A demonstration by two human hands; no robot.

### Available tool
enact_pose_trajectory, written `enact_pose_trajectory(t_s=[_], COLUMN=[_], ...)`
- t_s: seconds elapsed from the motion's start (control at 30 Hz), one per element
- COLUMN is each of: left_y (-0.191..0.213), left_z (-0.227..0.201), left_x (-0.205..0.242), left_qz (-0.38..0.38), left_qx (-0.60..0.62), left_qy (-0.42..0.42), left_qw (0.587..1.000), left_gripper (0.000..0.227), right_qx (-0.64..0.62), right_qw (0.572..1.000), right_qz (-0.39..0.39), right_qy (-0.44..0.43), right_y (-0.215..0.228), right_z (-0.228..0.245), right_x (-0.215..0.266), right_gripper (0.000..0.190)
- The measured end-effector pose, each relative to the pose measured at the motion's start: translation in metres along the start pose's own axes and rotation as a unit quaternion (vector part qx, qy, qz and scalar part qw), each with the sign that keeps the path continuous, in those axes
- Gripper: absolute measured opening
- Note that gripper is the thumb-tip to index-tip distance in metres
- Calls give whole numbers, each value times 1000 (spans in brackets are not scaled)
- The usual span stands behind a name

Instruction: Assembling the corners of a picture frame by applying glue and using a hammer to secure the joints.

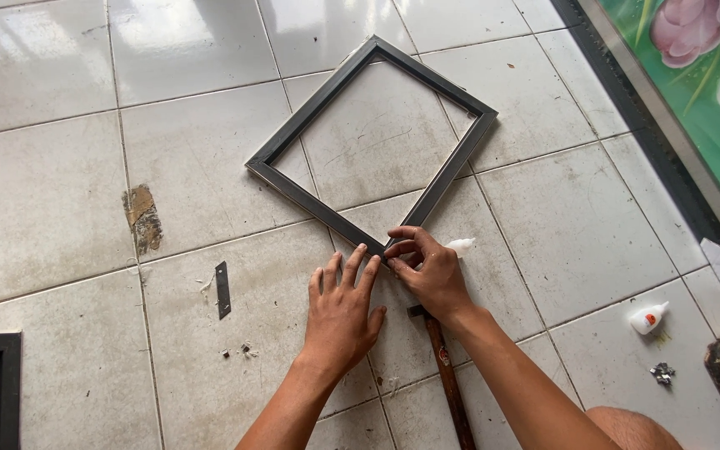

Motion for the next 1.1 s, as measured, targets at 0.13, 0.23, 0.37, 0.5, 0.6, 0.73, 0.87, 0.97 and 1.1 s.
enact_pose_trajectory(t_s=[0.13, 0.23, 0.37, 0.5, 0.6, 0.73, 0.87, 0.97, 1.1], left_y=[-2, -2, -20, -32, -32, -32, -27, -22, -25], left_z=[2, 1, 8, 12, 12, 13, 5, 0, -4], left_x=[-1, 0, -3, -4, -5, -6, -1, 2, 2], left_qz=[7, 7, -17, -46, -46, -42, -52, -68, -67], left_qx=[1, -1, -11, -29, -29, -32, 1, 6, -39], left_qy=[2, 1, -13, -22, -22, -25, -32, -39, -40], left_qw=[1000, 1000, 1000, 998, 998, 998, 998, 997, 996], left_gripper=[83, 84, 89, 96, 96, 95, 80, 73, 82], right_qx=[-22, -40, -37, -31, -15, -25, 204, 418, 328], right_qw=[1000, 999, 998, 999, 1000, 999, 969, 824, 866], right_qz=[-9, -22, -9, 0, -2, -28, 118, 340, 294], right_qy=[-12, -30, -41, -43, -27, -37, -76, -175, -237], right_y=[1, 2, 4, 4, 4, 14, 41, 50, 47], right_z=[0, -1, 3, 5, 6, 10, 39, 37, 32], right_x=[-1, 0, 0, 1, 0, 1, 13, 47, 81], right_gripper=[46, 46, 53, 59, 62, 59, 21, 56, 35])
Point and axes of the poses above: each hand's wrist, its own x-axis away from the middle knuckle, its own y-axis out of the back of the hand, z = x × y, the point moved 2 cm from there along -x, towards the middle knuckle, and after that the axes turned 10 degrees about y, right-handed, at the moved point
